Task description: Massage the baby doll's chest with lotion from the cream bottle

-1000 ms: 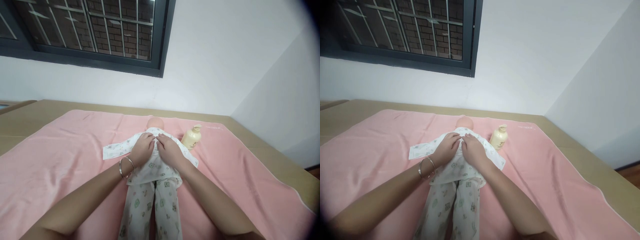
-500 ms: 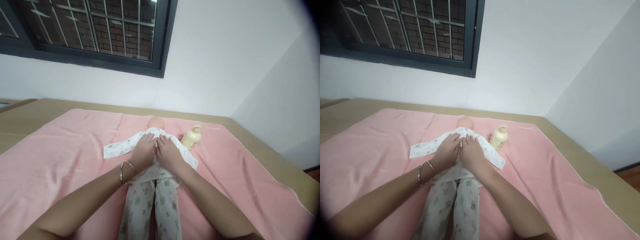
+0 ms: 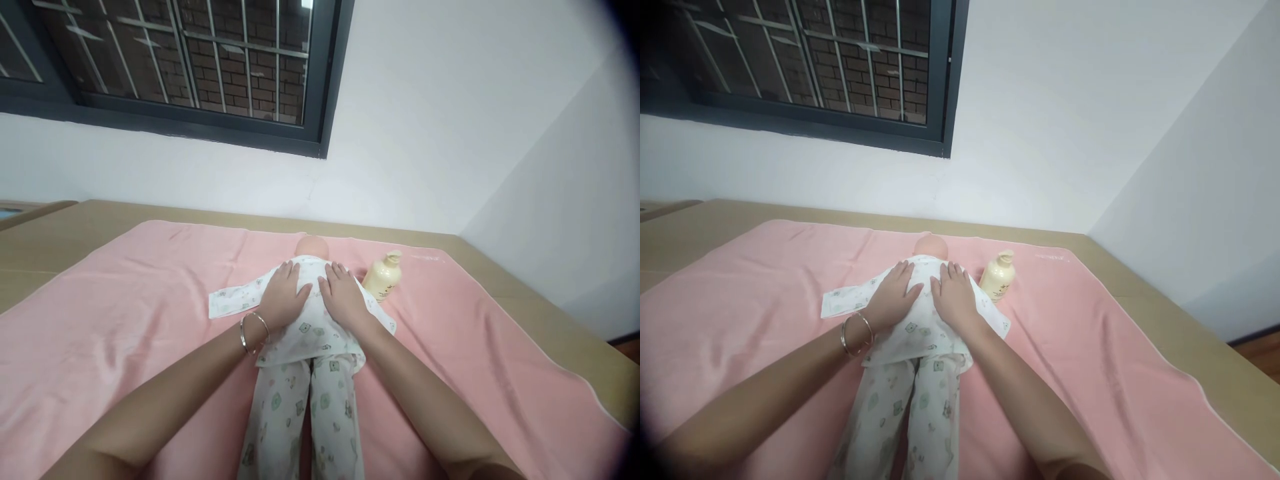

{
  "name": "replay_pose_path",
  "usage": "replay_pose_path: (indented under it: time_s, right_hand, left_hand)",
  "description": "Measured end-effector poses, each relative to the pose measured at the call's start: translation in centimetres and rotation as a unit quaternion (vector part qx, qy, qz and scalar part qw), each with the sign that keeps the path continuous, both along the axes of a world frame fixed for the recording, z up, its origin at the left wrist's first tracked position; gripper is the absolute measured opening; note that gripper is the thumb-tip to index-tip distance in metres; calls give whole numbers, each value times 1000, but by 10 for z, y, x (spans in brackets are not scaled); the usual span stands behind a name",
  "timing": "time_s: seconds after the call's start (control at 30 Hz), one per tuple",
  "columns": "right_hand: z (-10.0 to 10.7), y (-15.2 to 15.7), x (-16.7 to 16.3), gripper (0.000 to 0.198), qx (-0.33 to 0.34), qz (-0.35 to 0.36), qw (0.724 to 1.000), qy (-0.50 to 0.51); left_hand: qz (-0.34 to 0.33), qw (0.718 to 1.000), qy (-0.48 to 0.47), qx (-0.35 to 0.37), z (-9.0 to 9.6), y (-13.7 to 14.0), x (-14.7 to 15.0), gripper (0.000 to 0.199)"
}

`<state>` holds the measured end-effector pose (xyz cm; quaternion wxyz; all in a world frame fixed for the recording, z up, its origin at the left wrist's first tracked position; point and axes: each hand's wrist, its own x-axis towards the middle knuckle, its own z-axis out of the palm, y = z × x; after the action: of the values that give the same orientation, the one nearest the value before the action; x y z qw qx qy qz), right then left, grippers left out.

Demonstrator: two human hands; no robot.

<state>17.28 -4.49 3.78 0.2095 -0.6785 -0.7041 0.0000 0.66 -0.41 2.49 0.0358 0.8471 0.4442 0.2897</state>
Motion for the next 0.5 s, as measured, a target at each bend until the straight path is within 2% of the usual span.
replay_pose_path:
  time_s: [0.07, 0.13, 0.2, 0.27, 0.4, 0.5]
  right_hand:
    - [6, -13, -11, 52, 11, 20, 999, -35]
    - [11, -25, -21, 48, 16, 58, 996, -59]
    - [12, -32, -26, 47, 19, 82, 994, -63]
    - [11, -30, -26, 46, 28, 88, 995, -42]
    - [0, -10, -12, 47, 44, 69, 996, 40]
    - [-8, 3, -3, 53, 27, 49, 996, 74]
  left_hand:
    - [-22, 998, -5, 64, 4, -10, 2, 39]
    - [-70, 993, -15, 97, 8, -19, 4, 31]
    - [-117, 989, -32, 88, 12, -23, 5, 29]
    - [-134, 987, -57, 62, 13, -22, 5, 28]
    - [-103, 990, -92, 29, 6, -8, 4, 26]
    - [-64, 995, -75, 4, -3, 0, 4, 37]
